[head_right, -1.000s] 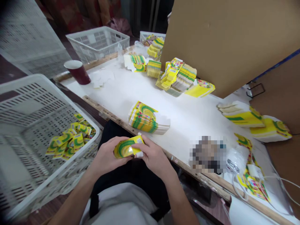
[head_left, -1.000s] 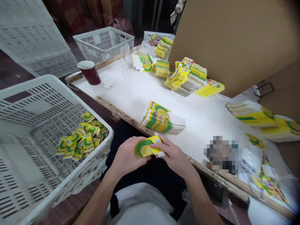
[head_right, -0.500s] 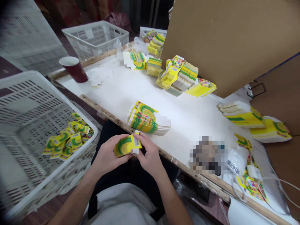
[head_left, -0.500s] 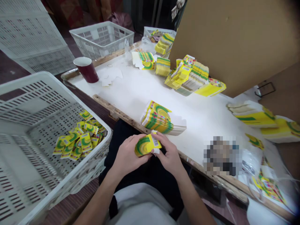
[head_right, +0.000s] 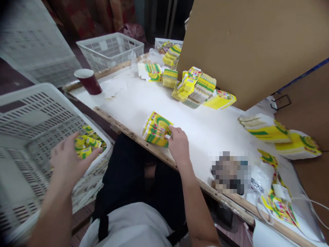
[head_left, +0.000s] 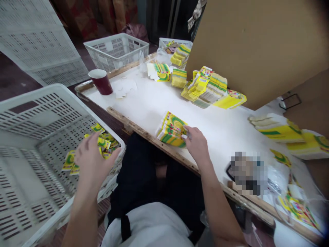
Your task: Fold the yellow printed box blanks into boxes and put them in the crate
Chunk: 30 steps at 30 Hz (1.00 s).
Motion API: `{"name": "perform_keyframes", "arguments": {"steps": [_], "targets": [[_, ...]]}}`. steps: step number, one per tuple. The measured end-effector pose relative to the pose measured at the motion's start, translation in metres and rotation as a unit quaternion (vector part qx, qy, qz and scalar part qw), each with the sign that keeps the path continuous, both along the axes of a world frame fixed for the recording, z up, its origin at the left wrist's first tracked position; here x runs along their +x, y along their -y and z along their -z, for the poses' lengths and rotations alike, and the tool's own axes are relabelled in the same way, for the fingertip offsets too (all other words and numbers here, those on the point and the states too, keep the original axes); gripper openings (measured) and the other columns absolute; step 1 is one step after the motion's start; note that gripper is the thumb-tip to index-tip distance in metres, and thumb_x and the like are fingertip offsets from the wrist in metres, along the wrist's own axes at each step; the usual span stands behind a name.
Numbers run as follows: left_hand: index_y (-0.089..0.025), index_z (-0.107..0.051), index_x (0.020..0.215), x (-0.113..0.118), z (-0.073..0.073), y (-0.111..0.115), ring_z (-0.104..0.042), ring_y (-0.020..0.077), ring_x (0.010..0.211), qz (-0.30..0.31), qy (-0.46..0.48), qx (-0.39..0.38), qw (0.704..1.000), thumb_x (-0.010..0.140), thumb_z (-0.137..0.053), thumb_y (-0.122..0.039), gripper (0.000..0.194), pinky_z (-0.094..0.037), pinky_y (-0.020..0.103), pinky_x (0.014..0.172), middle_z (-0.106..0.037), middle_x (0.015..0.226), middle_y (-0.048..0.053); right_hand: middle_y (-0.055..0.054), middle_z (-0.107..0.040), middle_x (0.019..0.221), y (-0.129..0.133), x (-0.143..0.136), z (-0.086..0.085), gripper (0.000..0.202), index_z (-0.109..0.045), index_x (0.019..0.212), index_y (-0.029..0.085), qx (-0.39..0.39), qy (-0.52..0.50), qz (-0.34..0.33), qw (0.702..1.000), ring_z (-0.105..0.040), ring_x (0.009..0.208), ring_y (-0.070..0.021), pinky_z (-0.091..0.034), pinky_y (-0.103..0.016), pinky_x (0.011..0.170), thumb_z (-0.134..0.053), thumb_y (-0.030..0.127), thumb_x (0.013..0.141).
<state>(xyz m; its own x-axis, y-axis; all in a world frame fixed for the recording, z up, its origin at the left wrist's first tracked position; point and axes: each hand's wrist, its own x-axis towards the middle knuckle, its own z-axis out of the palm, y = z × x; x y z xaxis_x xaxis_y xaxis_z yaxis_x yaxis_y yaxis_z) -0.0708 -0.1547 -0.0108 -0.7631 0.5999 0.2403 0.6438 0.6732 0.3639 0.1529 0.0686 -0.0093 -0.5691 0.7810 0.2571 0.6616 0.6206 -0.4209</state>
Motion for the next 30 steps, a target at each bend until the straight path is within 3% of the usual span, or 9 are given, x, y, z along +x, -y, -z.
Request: {"name": "perform_keyframes", "arguments": {"steps": [5,9,12,15,17,19,22,25,30], "targets": [[-0.017,-0.052,0.117,0.025,0.022,-0.019,-0.05,0.028,0.114,0.165,0.112,0.067,0.978,0.078,-0.058,-0.044,0.048,-0.037,0.046,0.1,-0.058,0.118,0.012,-0.01,-0.059,0.093,-0.005,-0.005,-0.001,0.04,-0.056,0.107,0.015,-0.003,-0.009,-0.016,1.0,-0.056,0.086,-0.0248,-0.047,-0.041,0.08,-0.051,0.004,0.069],[-0.022,-0.048,0.124,0.051,0.024,-0.031,-0.049,0.0254,0.118,0.223,0.276,0.128,0.926,0.076,-0.063,-0.041,0.054,-0.039,0.045,0.1,-0.055,0.125,0.01,-0.001,-0.056,0.084,0.013,-0.006,-0.009,0.035,-0.049,0.098,0.021,-0.09,-0.177,0.006,0.98,-0.056,0.076,-0.0175,-0.048,-0.034,0.074,-0.054,0.004,0.067],[-0.025,-0.043,0.129,0.073,0.024,-0.039,-0.048,0.0261,0.121,0.257,0.454,0.273,0.808,0.068,-0.071,-0.045,0.07,-0.043,0.043,0.098,-0.052,0.13,0.01,0.003,-0.052,0.079,0.046,-0.012,-0.008,0.032,-0.044,0.092,0.024,-0.259,-0.303,-0.051,0.916,-0.054,0.068,-0.0123,-0.047,-0.026,0.064,-0.062,0.011,0.068],[-0.022,-0.054,0.116,0.089,0.02,-0.047,-0.059,0.0264,0.106,0.198,0.573,0.453,0.653,0.068,-0.064,-0.06,0.062,-0.05,0.04,0.087,-0.062,0.113,0.01,0.004,-0.053,0.076,0.086,-0.022,0.001,0.036,-0.043,0.093,0.024,-0.442,-0.328,-0.127,0.825,-0.052,0.063,-0.01,-0.044,-0.021,0.055,-0.065,0.013,0.066],[-0.018,-0.061,0.1,0.094,0.014,-0.051,-0.063,0.0232,0.09,0.135,0.604,0.518,0.591,0.075,-0.054,-0.062,0.051,-0.053,0.036,0.077,-0.065,0.093,0.009,0.003,-0.053,0.079,0.107,-0.027,0.005,0.035,-0.043,0.092,0.024,-0.507,-0.333,-0.133,0.784,-0.051,0.062,-0.0096,-0.043,-0.02,0.051,-0.064,0.012,0.066],[-0.017,-0.062,0.087,0.094,0.008,-0.056,-0.062,0.0187,0.078,0.094,0.605,0.557,0.561,0.078,-0.051,-0.059,0.045,-0.053,0.032,0.072,-0.062,0.08,0.005,0.003,-0.054,0.082,0.12,-0.031,0.007,0.036,-0.043,0.095,0.023,-0.525,-0.333,-0.14,0.77,-0.052,0.066,-0.0102,-0.043,-0.02,0.053,-0.063,0.011,0.067],[-0.017,-0.058,0.08,0.093,0.003,-0.062,-0.054,0.013,0.066,0.061,0.583,0.595,0.55,0.075,-0.053,-0.06,0.044,-0.049,0.025,0.064,-0.054,0.07,0.001,0.002,-0.053,0.085,0.128,-0.032,0.006,0.044,-0.046,0.1,0.023,-0.505,-0.319,-0.17,0.784,-0.052,0.075,-0.0116,-0.044,-0.023,0.064,-0.069,0.012,0.065],[-0.018,-0.054,0.078,0.095,0.008,-0.063,-0.045,0.0096,0.057,0.051,0.584,0.583,0.562,0.071,-0.057,-0.063,0.045,-0.044,0.021,0.055,-0.047,0.064,-0.002,0.003,-0.053,0.083,0.131,-0.032,0.008,0.048,-0.048,0.101,0.023,-0.5,-0.302,-0.175,0.793,-0.051,0.074,-0.0119,-0.043,-0.023,0.064,-0.074,0.015,0.062],[-0.019,-0.054,0.084,0.092,0.023,-0.058,-0.044,0.0089,0.058,0.088,0.567,0.509,0.642,0.059,-0.063,-0.071,0.058,-0.041,0.02,0.053,-0.048,0.07,-0.002,0.005,-0.052,0.074,0.127,-0.031,0.017,0.042,-0.05,0.1,0.023,-0.471,-0.296,-0.125,0.821,-0.048,0.062,-0.0102,-0.04,-0.022,0.056,-0.07,0.014,0.065]]}}
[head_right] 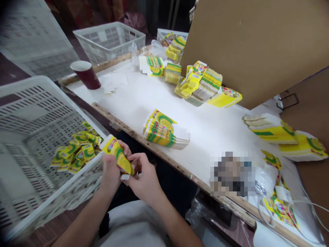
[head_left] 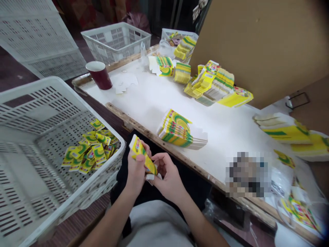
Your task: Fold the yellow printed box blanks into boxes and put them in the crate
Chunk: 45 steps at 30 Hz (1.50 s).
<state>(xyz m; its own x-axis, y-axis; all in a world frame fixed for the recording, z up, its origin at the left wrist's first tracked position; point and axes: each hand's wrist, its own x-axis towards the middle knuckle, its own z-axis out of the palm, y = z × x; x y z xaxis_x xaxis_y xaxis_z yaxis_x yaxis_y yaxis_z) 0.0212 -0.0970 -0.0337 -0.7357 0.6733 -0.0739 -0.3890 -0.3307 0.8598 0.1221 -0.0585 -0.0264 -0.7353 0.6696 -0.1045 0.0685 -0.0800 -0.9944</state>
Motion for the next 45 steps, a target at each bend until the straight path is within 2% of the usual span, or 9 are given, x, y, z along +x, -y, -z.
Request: {"name": "perform_keyframes", "arguments": {"steps": [3,7,14,20,24,30,33,36,45], "targets": [[-0.02,-0.058,0.096,-0.006,0.004,0.004,-0.053,0.0119,0.067,0.036,-0.052,-0.025,0.998,0.059,-0.066,-0.067,0.061,-0.046,0.022,0.061,-0.058,0.083,0.002,0.003,-0.057,0.077,-0.008,0.003,0.001,0.031,-0.054,0.099,0.022,0.01,-0.019,0.045,0.999,-0.053,0.064,-0.0116,-0.043,-0.023,0.058,-0.065,0.015,0.071],[-0.018,-0.064,0.089,-0.009,0.005,0.007,-0.058,0.0131,0.068,-0.013,-0.108,-0.087,0.99,0.077,-0.064,-0.041,0.026,-0.049,0.023,0.065,-0.064,0.076,0.001,0.002,-0.059,0.068,-0.018,0.01,-0.003,0.002,-0.059,0.076,0.019,0.056,-0.002,0.077,0.996,-0.055,0.062,-0.0123,-0.044,-0.024,0.057,-0.06,0.018,0.077],[-0.021,-0.054,0.113,-0.013,-0.019,0.018,-0.057,0.0201,0.105,-0.046,-0.284,-0.126,0.95,0.071,-0.071,-0.027,0.046,-0.044,0.033,0.094,-0.059,0.112,0.006,-0.003,-0.064,0.081,-0.042,0.042,-0.018,0.029,-0.069,0.095,0.023,0.3,0.13,0.003,0.945,-0.057,0.077,-0.0186,-0.046,-0.032,0.07,-0.054,0.005,0.078],[-0.023,-0.037,0.135,-0.008,-0.03,0.024,-0.044,0.0332,0.123,0.238,-0.45,-0.195,0.838,0.053,-0.081,-0.043,0.095,-0.036,0.049,0.101,-0.047,0.133,0.015,-0.005,-0.062,0.076,-0.036,0.055,-0.03,0.032,-0.071,0.096,0.028,0.454,0.163,-0.113,0.869,-0.053,0.077,-0.0205,-0.043,-0.043,0.082,-0.053,0.006,0.082],[-0.024,-0.045,0.125,0.004,-0.019,0.02,-0.061,0.0272,0.099,0.379,-0.381,-0.206,0.818,0.064,-0.072,-0.046,0.07,-0.048,0.04,0.083,-0.063,0.111,0.008,-0.002,-0.059,0.083,-0.031,0.058,-0.037,0.037,-0.068,0.102,0.036,0.481,0.131,-0.082,0.863,-0.054,0.087,-0.0198,-0.029,-0.051,0.104,-0.052,0.008,0.084],[-0.023,-0.047,0.109,0.007,-0.024,0.015,-0.062,0.0203,0.082,0.305,-0.392,-0.217,0.84,0.067,-0.07,-0.032,0.048,-0.048,0.03,0.071,-0.064,0.095,0.002,-0.008,-0.037,0.141,-0.027,0.055,-0.025,0.067,-0.029,0.141,0.029,0.25,0.039,0.156,0.955,-0.035,0.131,-0.0274,-0.03,-0.048,0.108,-0.059,0.029,0.082],[-0.023,-0.044,0.114,0.01,-0.024,0.014,-0.061,0.0224,0.093,0.289,-0.453,-0.171,0.826,0.067,-0.066,-0.023,0.052,-0.048,0.033,0.08,-0.062,0.105,0.005,-0.009,-0.047,0.137,-0.02,0.045,-0.013,0.05,-0.038,0.137,0.025,0.024,-0.026,0.081,0.996,-0.046,0.125,-0.0259,-0.041,-0.045,0.101,-0.047,0.037,0.089],[-0.024,-0.036,0.124,0.014,-0.017,0.015,-0.056,0.0251,0.105,0.266,-0.518,-0.136,0.801,0.063,-0.063,-0.015,0.067,-0.045,0.037,0.089,-0.056,0.116,0.008,-0.009,-0.058,0.125,-0.018,0.037,-0.006,0.048,-0.047,0.131,0.025,-0.131,-0.061,-0.005,0.989,-0.054,0.116,-0.0271,-0.047,-0.046,0.094,-0.05,0.042,0.085],[-0.026,-0.042,0.103,0.011,-0.009,0.009,-0.058,0.0196,0.086,0.239,-0.532,-0.142,0.8,0.061,-0.058,-0.011,0.047,-0.046,0.031,0.073,-0.053,0.097,0.003,-0.008,-0.053,0.134,-0.027,0.038,0.004,0.068,-0.038,0.139,0.027,-0.092,-0.06,0.03,0.994,-0.051,0.121,-0.0268,-0.04,-0.046,0.102,-0.059,0.052,0.079]]}}
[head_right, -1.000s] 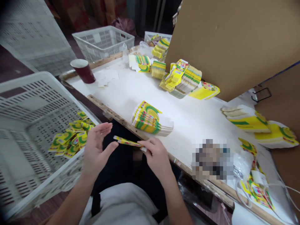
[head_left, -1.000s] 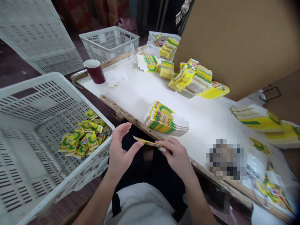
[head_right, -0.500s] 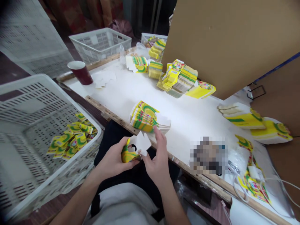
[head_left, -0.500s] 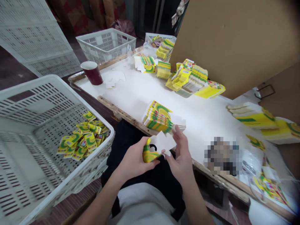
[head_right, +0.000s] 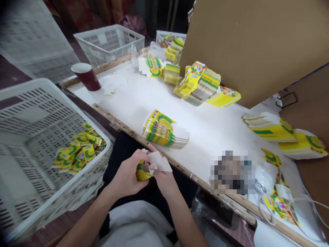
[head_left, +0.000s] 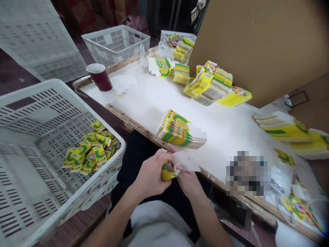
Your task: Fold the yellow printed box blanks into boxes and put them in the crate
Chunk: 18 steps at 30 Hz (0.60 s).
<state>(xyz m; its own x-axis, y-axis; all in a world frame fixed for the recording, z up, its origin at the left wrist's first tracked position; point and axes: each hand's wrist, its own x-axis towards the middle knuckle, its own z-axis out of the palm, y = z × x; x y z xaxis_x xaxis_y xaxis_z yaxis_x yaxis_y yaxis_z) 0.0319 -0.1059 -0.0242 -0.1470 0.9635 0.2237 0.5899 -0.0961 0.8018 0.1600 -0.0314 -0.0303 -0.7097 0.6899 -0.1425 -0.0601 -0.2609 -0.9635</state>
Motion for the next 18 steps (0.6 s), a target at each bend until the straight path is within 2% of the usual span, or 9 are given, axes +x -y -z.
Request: {"name": "perform_keyframes", "arguments": {"steps": [2,3,5,7,9,11,13,15,18], "targets": [[-0.025,-0.036,0.111,-0.002,0.001,-0.001,-0.059,0.0205,0.086,-0.004,0.022,-0.037,0.999,0.062,-0.06,-0.015,0.055,-0.048,0.032,0.072,-0.054,0.1,0.004,-0.007,-0.046,0.14,0.002,0.003,-0.004,0.07,-0.031,0.143,0.028,0.086,0.015,-0.037,0.996,-0.047,0.126,-0.0262,-0.039,-0.044,0.104,-0.058,0.047,0.082],[-0.024,-0.032,0.116,-0.002,0.003,-0.001,-0.059,0.0212,0.086,-0.012,0.028,-0.051,0.998,0.063,-0.061,-0.016,0.06,-0.048,0.033,0.071,-0.053,0.103,0.005,-0.006,-0.043,0.143,0.002,0.004,-0.006,0.066,-0.032,0.142,0.029,0.147,0.035,-0.058,0.987,-0.044,0.128,-0.0256,-0.037,-0.043,0.106,-0.058,0.039,0.083],[-0.022,-0.027,0.121,-0.001,0.006,-0.001,-0.06,0.0221,0.087,-0.027,0.034,-0.066,0.997,0.065,-0.061,-0.017,0.065,-0.049,0.035,0.072,-0.051,0.108,0.009,-0.003,-0.042,0.143,0.001,0.006,-0.009,0.055,-0.042,0.137,0.032,0.268,0.085,-0.076,0.957,-0.041,0.131,-0.0233,-0.034,-0.041,0.109,-0.055,0.019,0.084],[-0.02,-0.028,0.119,0.002,0.008,-0.002,-0.058,0.0223,0.091,-0.047,0.033,-0.059,0.997,0.064,-0.059,-0.014,0.064,-0.05,0.036,0.076,-0.047,0.112,0.011,-0.002,-0.048,0.139,-0.002,0.006,-0.008,0.053,-0.054,0.128,0.033,0.334,0.116,-0.05,0.934,-0.046,0.127,-0.0213,-0.035,-0.039,0.108,-0.047,0.007,0.082],[-0.02,-0.034,0.115,0.003,0.009,-0.003,-0.055,0.0239,0.099,-0.071,0.018,-0.052,0.996,0.061,-0.059,-0.011,0.061,-0.048,0.04,0.083,-0.045,0.113,0.011,-0.003,-0.053,0.134,-0.006,0.007,-0.005,0.053,-0.056,0.126,0.033,0.342,0.132,0.0,0.93,-0.05,0.123,-0.0206,-0.038,-0.04,0.105,-0.044,0.004,0.082],[-0.02,-0.04,0.111,0.001,0.008,-0.004,-0.052,0.0257,0.103,-0.089,-0.004,-0.057,0.994,0.06,-0.06,-0.011,0.056,-0.045,0.042,0.088,-0.047,0.111,0.01,-0.006,-0.049,0.138,-0.01,0.01,-0.002,0.054,-0.048,0.133,0.031,0.34,0.154,0.012,0.928,-0.044,0.129,-0.0224,-0.035,-0.043,0.107,-0.048,0.008,0.083],[-0.022,-0.045,0.108,-0.003,0.007,-0.004,-0.052,0.0262,0.101,-0.09,-0.025,-0.067,0.993,0.061,-0.062,-0.013,0.05,-0.045,0.043,0.087,-0.051,0.107,0.008,-0.008,-0.035,0.148,-0.011,0.012,-0.002,0.065,-0.035,0.141,0.028,0.347,0.181,-0.038,0.92,-0.031,0.137,-0.0256,-0.031,-0.046,0.109,-0.056,0.014,0.081],[-0.023,-0.049,0.107,-0.007,0.007,-0.002,-0.054,0.0254,0.097,-0.082,-0.035,-0.064,0.994,0.062,-0.063,-0.015,0.047,-0.046,0.041,0.085,-0.055,0.103,0.007,-0.009,-0.022,0.153,-0.009,0.013,-0.002,0.075,-0.024,0.145,0.026,0.355,0.205,-0.098,0.907,-0.023,0.14,-0.0273,-0.031,-0.048,0.109,-0.059,0.013,0.079],[-0.023,-0.051,0.103,-0.01,0.009,0.001,-0.057,0.0244,0.095,-0.091,-0.023,-0.061,0.994,0.061,-0.064,-0.015,0.045,-0.047,0.039,0.084,-0.059,0.1,0.006,-0.01,-0.025,0.152,-0.006,0.012,-0.002,0.067,-0.032,0.142,0.028,0.369,0.214,-0.103,0.899,-0.029,0.137,-0.0261,-0.035,-0.046,0.108,-0.051,0.006,0.081]]}}
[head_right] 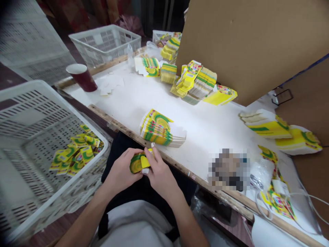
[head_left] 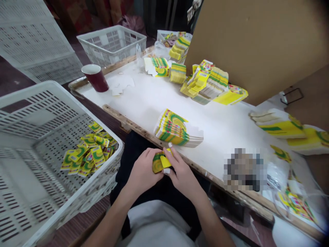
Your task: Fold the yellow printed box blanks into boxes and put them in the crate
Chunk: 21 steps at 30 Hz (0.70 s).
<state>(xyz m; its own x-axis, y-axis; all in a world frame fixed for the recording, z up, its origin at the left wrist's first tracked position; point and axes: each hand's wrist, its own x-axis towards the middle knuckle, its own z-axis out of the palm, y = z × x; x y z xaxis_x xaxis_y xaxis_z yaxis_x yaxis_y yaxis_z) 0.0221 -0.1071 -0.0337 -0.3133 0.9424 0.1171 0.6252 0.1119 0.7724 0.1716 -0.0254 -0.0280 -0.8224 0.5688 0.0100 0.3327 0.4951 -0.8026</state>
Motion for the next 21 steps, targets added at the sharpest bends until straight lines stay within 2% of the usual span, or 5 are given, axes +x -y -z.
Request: {"name": "perform_keyframes", "arguments": {"steps": [3,6,9,14,21], "targets": [[-0.023,-0.048,0.107,-0.001,0.001,0.003,-0.06,0.0239,0.095,-0.019,0.037,-0.017,0.999,0.06,-0.067,-0.02,0.05,-0.048,0.037,0.081,-0.061,0.101,0.005,-0.01,-0.033,0.148,-0.004,0.001,-0.003,0.047,-0.054,0.127,0.026,0.006,-0.014,-0.001,1.0,-0.037,0.133,-0.0262,-0.036,-0.046,0.106,-0.052,0.01,0.083],[-0.023,-0.045,0.114,-0.004,-0.002,0.005,-0.063,0.0235,0.092,-0.013,0.067,-0.042,0.997,0.058,-0.071,-0.025,0.062,-0.049,0.037,0.079,-0.062,0.102,0.005,-0.01,-0.041,0.144,-0.014,0.007,-0.009,0.035,-0.065,0.114,0.026,-0.016,-0.017,-0.057,0.998,-0.042,0.13,-0.0255,-0.037,-0.044,0.105,-0.057,0.014,0.083],[-0.022,-0.046,0.114,-0.004,-0.006,0.005,-0.063,0.0246,0.09,0.003,0.048,-0.046,0.998,0.058,-0.072,-0.025,0.062,-0.05,0.039,0.079,-0.064,0.1,0.006,-0.008,-0.048,0.138,-0.02,0.011,-0.011,0.033,-0.068,0.109,0.029,-0.043,-0.024,-0.087,0.995,-0.047,0.126,-0.0247,-0.038,-0.043,0.104,-0.063,0.016,0.079],[-0.022,-0.047,0.109,0.002,-0.005,0.003,-0.061,0.0266,0.095,0.022,-0.016,-0.03,0.999,0.059,-0.065,-0.015,0.054,-0.048,0.042,0.083,-0.063,0.104,0.008,-0.012,-0.046,0.14,-0.006,0.004,0.003,0.033,-0.069,0.109,0.026,-0.036,-0.022,0.028,0.999,-0.048,0.125,-0.0282,-0.038,-0.046,0.104,-0.065,0.019,0.077],[-0.023,-0.041,0.114,-0.001,-0.005,0.005,-0.06,0.0211,0.097,0.009,0.038,-0.05,0.998,0.06,-0.067,-0.02,0.06,-0.048,0.036,0.083,-0.06,0.105,0.005,-0.013,-0.038,0.145,-0.005,0.005,-0.003,0.037,-0.063,0.117,0.024,-0.005,-0.003,-0.026,1.0,-0.038,0.132,-0.0281,-0.036,-0.045,0.105,-0.06,0.019,0.081]]}}
